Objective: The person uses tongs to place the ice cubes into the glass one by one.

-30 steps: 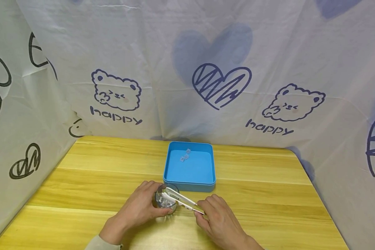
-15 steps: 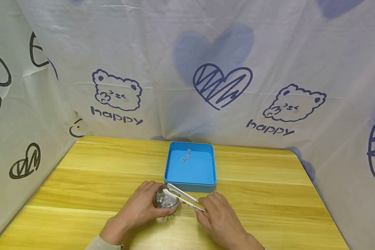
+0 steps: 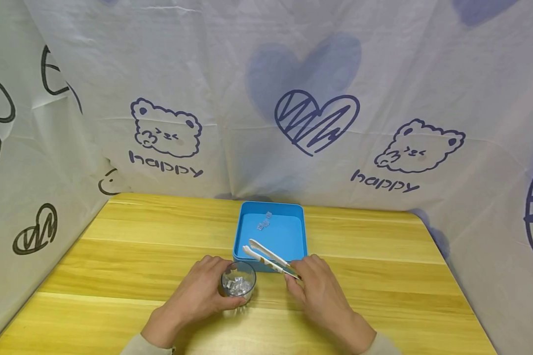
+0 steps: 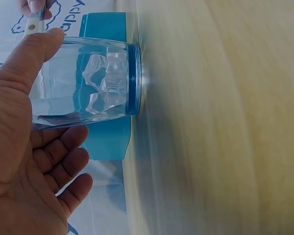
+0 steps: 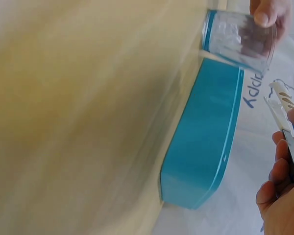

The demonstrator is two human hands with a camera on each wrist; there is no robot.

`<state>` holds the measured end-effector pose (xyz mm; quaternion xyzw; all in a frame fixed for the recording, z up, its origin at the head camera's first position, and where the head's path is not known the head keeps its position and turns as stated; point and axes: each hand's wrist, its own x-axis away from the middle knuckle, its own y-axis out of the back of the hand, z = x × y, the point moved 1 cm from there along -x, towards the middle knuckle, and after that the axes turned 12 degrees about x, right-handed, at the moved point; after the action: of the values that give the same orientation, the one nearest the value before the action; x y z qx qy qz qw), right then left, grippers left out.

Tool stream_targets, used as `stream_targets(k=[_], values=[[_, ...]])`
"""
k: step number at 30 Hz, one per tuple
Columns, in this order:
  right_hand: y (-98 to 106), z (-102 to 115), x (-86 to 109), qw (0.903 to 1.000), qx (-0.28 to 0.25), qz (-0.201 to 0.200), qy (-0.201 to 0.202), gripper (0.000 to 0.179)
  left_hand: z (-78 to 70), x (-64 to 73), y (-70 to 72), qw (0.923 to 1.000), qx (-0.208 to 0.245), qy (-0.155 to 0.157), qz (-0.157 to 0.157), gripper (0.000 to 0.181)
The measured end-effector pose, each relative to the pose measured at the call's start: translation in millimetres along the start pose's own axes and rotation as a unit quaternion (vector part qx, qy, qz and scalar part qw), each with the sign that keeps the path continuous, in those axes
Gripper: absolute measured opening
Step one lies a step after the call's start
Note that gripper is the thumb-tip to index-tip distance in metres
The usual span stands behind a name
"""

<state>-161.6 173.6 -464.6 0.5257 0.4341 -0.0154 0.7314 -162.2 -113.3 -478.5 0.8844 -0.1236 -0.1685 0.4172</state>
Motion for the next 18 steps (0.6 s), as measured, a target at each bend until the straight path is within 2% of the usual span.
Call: stream_targets(k=[5,10,14,18], values=[[-2,-15,-14.0,0.9997,0.012,-0.017,0.007,0.015,-0.5,-0.1,0.3,1.0000,-0.004,-0.001,0.001,0.082],[-4,-31,-33.2,0.9986,0.045,-0.010,-0.027,0.016,-0.7,0.5,0.4,1.0000,0.000,0.004,0.005,0.081],[-7,-40,-46.2,0.9944,0.061,0.036,-0.078,0.020,-0.9,0.7,0.4,0.9999,0.005,0.009,0.006,0.081],[-13,-44,-54.8,0.9863,0.068,0.094,-0.117,0.026,-0.8,0.1,0.3,0.9999,0.011,0.008,0.003,0.079]])
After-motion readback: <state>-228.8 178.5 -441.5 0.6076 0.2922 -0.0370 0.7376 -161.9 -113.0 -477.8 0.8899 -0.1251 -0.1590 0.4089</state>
